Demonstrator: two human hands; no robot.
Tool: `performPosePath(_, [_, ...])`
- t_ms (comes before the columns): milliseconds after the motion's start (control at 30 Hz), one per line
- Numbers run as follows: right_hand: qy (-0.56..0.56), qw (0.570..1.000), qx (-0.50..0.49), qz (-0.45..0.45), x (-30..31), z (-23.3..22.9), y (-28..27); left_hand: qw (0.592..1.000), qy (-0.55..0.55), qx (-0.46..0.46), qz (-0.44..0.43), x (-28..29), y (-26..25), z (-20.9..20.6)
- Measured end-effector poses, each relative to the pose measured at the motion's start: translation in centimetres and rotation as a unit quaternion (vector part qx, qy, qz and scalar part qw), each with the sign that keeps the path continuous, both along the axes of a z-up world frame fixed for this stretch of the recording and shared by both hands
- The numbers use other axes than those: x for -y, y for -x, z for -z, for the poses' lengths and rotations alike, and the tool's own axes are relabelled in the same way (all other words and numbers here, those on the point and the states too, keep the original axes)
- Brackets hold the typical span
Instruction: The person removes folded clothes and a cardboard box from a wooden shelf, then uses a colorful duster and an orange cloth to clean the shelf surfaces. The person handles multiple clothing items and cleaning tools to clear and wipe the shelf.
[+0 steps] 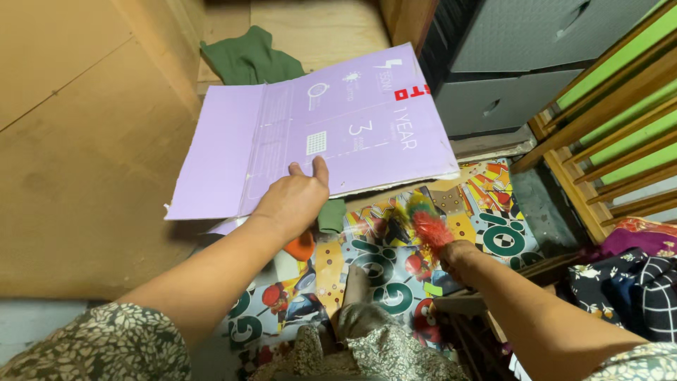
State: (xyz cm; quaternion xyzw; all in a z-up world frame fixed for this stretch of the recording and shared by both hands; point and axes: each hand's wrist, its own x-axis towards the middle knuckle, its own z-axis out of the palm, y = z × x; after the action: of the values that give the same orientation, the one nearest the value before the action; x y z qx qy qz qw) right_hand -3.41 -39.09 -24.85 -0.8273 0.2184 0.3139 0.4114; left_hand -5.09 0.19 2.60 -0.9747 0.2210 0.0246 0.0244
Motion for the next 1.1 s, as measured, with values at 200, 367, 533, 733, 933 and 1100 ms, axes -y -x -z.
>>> performPosePath(200, [0.018, 0.988, 0.002, 0.155, -2.8, -6.1, 6.2, 0.968, 0.166, -0.159, -0.101, -2.8, 6.8, 2.5])
performPosePath(367, [0.112, 0.974, 0.157, 0.120, -6.8, -13.7, 9.7, 0.846, 0.358, -0.240, -0.314, -10.5, 10.2, 6.9])
performPosePath(533, [0.138, 0.951, 0.261, 0.091, -9.5, -19.6, 11.5, 0.616, 0.551, -0.273, -0.493, -16.2, 10.6, 6.9])
performPosePath(733, [0.122, 0.915, 0.361, 0.136, -11.0, -23.7, 8.6, 0.441, 0.722, -0.249, -0.472, -15.5, 10.0, 5.6])
performPosePath(933, [0.130, 0.907, 0.400, 0.028, -12.1, -26.2, 1.6, 0.344, 0.784, -0.298, -0.423, -13.5, 9.9, 3.1])
performPosePath(1100, [0.105, 0.955, 0.266, -0.083, -13.0, -26.2, -0.9, 0.365, 0.761, -0.312, -0.437, -13.7, 9.2, 0.0])
